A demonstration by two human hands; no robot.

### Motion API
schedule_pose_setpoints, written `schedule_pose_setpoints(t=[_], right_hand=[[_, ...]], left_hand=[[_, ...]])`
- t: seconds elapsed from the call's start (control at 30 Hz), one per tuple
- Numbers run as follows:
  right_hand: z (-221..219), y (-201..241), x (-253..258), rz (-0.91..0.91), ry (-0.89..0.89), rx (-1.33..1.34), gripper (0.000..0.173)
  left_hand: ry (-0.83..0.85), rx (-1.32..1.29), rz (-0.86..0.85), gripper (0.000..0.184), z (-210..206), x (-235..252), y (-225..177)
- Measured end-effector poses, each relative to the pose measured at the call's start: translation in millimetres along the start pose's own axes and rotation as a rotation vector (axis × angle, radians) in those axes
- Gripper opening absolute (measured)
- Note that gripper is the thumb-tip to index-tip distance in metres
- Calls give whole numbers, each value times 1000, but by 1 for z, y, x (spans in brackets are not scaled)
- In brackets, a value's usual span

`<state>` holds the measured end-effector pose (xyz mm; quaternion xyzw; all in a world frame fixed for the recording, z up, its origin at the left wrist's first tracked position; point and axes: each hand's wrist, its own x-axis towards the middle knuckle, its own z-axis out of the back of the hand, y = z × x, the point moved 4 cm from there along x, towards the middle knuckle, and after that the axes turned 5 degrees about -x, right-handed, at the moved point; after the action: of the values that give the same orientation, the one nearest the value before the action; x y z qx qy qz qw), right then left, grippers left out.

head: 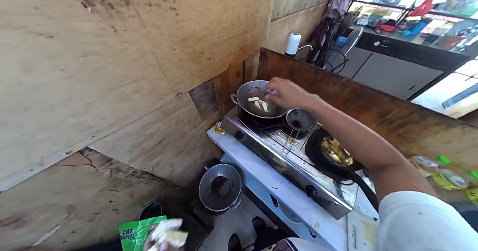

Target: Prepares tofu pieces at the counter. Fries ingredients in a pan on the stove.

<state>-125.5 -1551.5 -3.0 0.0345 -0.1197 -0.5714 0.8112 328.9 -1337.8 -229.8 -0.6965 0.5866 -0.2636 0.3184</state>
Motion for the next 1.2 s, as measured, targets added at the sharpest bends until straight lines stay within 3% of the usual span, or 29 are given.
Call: schedule_pose_setpoints(t=[0.07,0.13,0.23,0.3,0.4,0.47,0.57,0.67,0.77,0.83,0.9,1.0,1.1,1.2], right_hand=[[-26,67,-25,147,50,182,26],[-70,122,-49,200,258,445,47],[-122,169,-74,95,411,787,84],[-136,174,-77,-31,342,900,85],[-143,144,-70,-311,190,1004,61],[-141,120,-65,-401,103,1052,51],[-131,94,-64,-490,46,1148,50],[-115,71,-61,-489,33,1183,63],[-99,27,-44,-394,22,1011,43],[-95,-15,-26,-326,15,757,38],[-97,-59,-2,-261,32,428,41],[-115,-103,32,-244,239,110,56],[-136,-118,50,-237,370,60,63],[-141,-118,59,-209,360,86,51]], left_hand=[[28,55,51,45,-34,18,20],[17,102,100,49,-74,33,40],[14,170,233,41,-130,55,62],[30,201,304,37,-159,71,74],[58,169,405,31,-194,89,88],[65,125,490,33,-211,97,98],[60,39,570,31,-227,107,119],[49,-22,649,25,-234,115,134],[-42,-45,708,17,-231,119,137],[-96,-52,699,16,-224,123,137],[-127,-59,677,16,-216,128,139],[-173,-70,643,15,-203,134,140],[-214,-56,623,15,-191,136,137],[-246,-44,599,16,-183,137,131]])
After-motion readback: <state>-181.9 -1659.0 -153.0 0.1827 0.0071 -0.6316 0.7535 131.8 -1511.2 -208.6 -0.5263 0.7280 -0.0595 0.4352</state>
